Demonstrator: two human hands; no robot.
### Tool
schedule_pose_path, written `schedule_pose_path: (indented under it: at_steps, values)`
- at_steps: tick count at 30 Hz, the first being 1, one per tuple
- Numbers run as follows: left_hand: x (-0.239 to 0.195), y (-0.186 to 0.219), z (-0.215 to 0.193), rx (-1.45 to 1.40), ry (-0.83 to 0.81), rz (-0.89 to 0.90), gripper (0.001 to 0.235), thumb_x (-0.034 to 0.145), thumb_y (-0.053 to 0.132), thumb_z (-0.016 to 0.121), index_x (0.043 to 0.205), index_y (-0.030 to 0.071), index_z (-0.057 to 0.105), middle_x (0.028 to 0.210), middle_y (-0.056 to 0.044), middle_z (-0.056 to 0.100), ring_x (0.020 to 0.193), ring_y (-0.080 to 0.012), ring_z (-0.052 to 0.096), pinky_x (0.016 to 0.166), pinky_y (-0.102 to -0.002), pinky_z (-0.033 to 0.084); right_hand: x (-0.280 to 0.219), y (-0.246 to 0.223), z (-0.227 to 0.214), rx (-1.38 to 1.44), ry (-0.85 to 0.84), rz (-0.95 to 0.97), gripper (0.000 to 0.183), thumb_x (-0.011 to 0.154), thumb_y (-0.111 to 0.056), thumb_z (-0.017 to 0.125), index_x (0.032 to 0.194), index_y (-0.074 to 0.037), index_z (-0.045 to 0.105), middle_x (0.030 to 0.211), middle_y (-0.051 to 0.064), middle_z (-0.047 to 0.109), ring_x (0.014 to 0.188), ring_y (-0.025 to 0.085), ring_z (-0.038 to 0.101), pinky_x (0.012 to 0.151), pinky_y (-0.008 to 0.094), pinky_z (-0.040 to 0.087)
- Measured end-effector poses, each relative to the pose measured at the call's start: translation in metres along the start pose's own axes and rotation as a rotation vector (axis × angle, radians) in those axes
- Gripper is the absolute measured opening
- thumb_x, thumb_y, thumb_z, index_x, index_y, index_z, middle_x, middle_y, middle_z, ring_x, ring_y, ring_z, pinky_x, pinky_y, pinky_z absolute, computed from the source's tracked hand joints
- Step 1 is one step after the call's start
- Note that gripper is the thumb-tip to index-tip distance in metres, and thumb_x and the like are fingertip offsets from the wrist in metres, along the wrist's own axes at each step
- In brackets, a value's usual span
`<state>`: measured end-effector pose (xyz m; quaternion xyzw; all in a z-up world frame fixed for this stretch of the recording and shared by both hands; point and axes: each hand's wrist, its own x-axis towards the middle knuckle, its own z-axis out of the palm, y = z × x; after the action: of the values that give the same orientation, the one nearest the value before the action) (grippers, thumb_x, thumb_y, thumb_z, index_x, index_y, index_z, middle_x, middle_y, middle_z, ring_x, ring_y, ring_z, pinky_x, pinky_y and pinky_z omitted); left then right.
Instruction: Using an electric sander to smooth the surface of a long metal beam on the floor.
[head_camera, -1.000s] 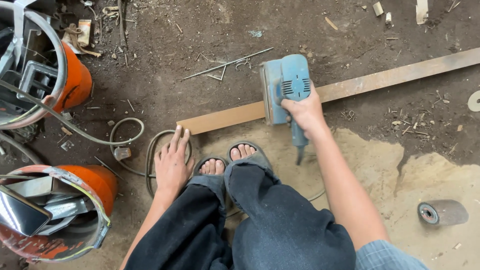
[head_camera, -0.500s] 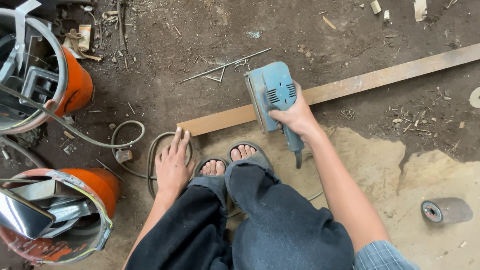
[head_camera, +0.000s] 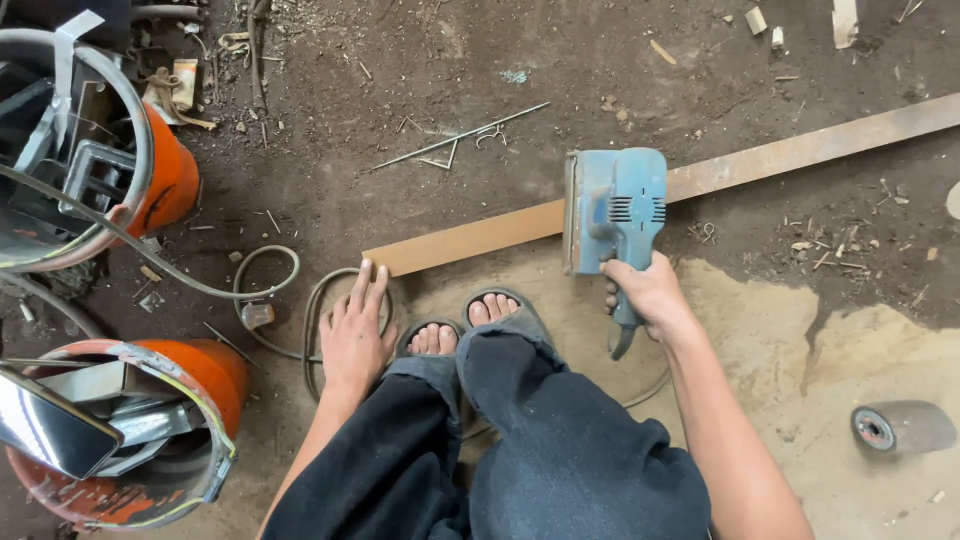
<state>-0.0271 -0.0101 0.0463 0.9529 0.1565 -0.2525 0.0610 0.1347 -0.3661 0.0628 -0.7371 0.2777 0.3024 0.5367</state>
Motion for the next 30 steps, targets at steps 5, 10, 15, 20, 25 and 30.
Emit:
schedule_pose_path:
  at_steps: [5,10,15,20,25,30]
  values:
    - [0.0,0.001,0.0,0.006,0.024,0.001,0.086,0.089,0.037,0.063,0.163,0.037,0.018,0.17,0.01,0.014,0.133,-0.0247,0.05,0.11,-0.051,0.044,-0.001,-0.028,-0.009,0.015,-0.019,0.023,0.031,0.083,-0.011,0.075,0.104,0.009,0.062,0.075,0.016,0.063,0.063,0.022,0.066,0.06,0.046,0.06]
    - [0.0,0.002,0.001,-0.011,0.027,-0.002,0.086,0.089,0.036,0.063,0.163,0.037,0.019,0.17,0.011,0.013,0.133,-0.0256,0.05,0.109,-0.051,0.044,0.021,-0.036,0.007,0.03,0.096,-0.033,0.02,0.083,-0.01,0.071,0.095,0.005,0.064,0.067,0.011,0.061,0.051,0.017,0.063,0.048,0.041,0.058]
    - [0.001,0.0,0.002,-0.009,0.015,-0.004,0.087,0.088,0.037,0.063,0.163,0.037,0.019,0.17,0.01,0.013,0.134,-0.0257,0.05,0.109,-0.052,0.043,0.019,-0.042,0.032,-0.07,0.082,-0.133,0.018,0.08,-0.011,0.069,0.089,0.004,0.065,0.062,0.012,0.062,0.048,0.017,0.063,0.045,0.039,0.056]
    - [0.001,0.001,0.004,-0.015,0.029,0.001,0.086,0.088,0.036,0.063,0.163,0.036,0.02,0.171,0.01,0.014,0.133,-0.0268,0.051,0.109,-0.053,0.043,0.013,-0.036,0.057,-0.096,0.05,-0.193,0.022,0.078,-0.01,0.069,0.088,0.008,0.061,0.06,0.017,0.061,0.047,0.02,0.065,0.045,0.038,0.056]
    - [0.001,-0.001,0.004,-0.003,0.036,0.01,0.087,0.088,0.035,0.063,0.163,0.036,0.02,0.17,0.009,0.015,0.132,-0.0269,0.051,0.108,-0.052,0.044,0.01,-0.04,0.061,-0.086,0.009,-0.238,0.021,0.078,-0.012,0.069,0.084,0.007,0.061,0.057,0.015,0.061,0.044,0.019,0.064,0.041,0.037,0.056]
    - [0.002,-0.001,0.007,-0.021,0.036,0.008,0.088,0.087,0.035,0.062,0.163,0.037,0.018,0.17,0.009,0.014,0.133,-0.0269,0.051,0.108,-0.052,0.044,0.013,-0.026,0.062,-0.14,0.061,-0.246,0.035,0.077,-0.017,0.071,0.094,0.011,0.057,0.062,0.022,0.063,0.051,0.025,0.07,0.046,0.042,0.057]
